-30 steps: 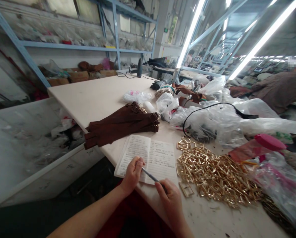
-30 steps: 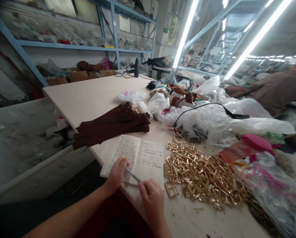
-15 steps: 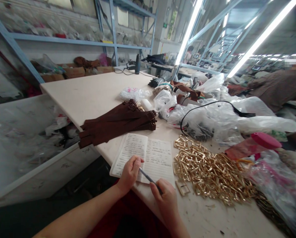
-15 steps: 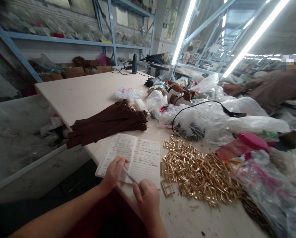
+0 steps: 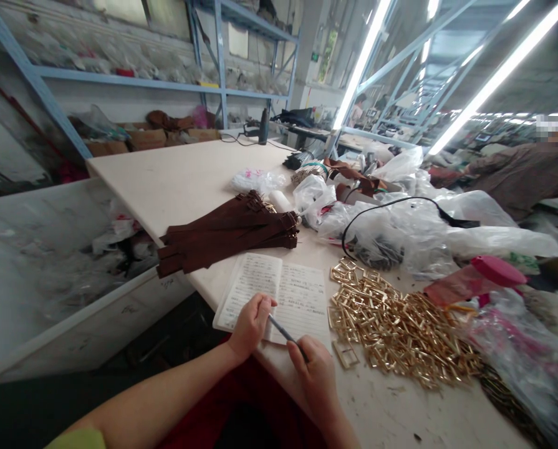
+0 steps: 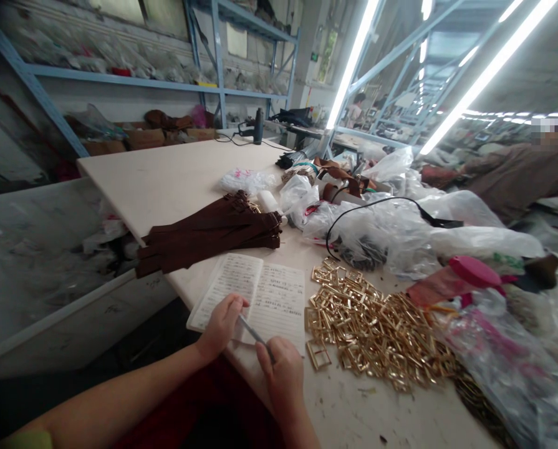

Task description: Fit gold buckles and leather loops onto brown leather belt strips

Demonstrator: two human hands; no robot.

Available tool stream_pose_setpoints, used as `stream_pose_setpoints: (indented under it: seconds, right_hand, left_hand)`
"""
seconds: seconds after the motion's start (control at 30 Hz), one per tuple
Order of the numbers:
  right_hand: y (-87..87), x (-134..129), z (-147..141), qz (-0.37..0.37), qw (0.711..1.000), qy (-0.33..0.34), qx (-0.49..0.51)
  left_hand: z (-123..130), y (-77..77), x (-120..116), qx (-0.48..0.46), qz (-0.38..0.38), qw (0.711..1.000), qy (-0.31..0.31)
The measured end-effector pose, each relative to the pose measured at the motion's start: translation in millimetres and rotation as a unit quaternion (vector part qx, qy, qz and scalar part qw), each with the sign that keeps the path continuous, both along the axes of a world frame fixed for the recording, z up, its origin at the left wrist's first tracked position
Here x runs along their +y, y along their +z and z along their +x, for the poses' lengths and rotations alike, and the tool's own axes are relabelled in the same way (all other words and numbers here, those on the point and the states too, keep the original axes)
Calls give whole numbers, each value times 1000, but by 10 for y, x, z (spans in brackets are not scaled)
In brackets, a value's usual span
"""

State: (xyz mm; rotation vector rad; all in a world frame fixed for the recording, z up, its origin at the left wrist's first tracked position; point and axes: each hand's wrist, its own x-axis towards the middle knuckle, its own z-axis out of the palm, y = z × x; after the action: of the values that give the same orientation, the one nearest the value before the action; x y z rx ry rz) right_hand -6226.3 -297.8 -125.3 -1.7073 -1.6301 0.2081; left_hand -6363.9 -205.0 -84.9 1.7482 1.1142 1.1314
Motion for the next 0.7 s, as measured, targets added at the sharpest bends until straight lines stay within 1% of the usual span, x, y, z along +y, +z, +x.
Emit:
stream_pose_setpoints:
  seconds: [0.2, 0.33, 0.4, 0.47, 0.57, 0.7]
  right_hand:
    - [17, -2, -29, 5, 1000, -2, -2]
    - [25, -17, -68, 13, 999, -6, 31]
    - [34, -34, -87, 14, 997, -12, 74]
    - [53, -57, -96, 16, 990, -21, 138]
    - [92, -88, -80, 24, 971, -46, 235]
    - [121, -98, -23, 27, 942, -90, 322]
  left_hand:
    - [-24, 25, -25, 2, 3, 1000, -10]
    - [-66, 37, -41, 3, -1, 1000, -17]
    - [-95, 27, -58, 4, 1, 1000, -21]
    - [-123, 14, -78, 6, 5, 999, -33]
    - [-156, 11, -100, 11, 13, 997, -70]
    - [-200, 40, -122, 24, 27, 991, -131]
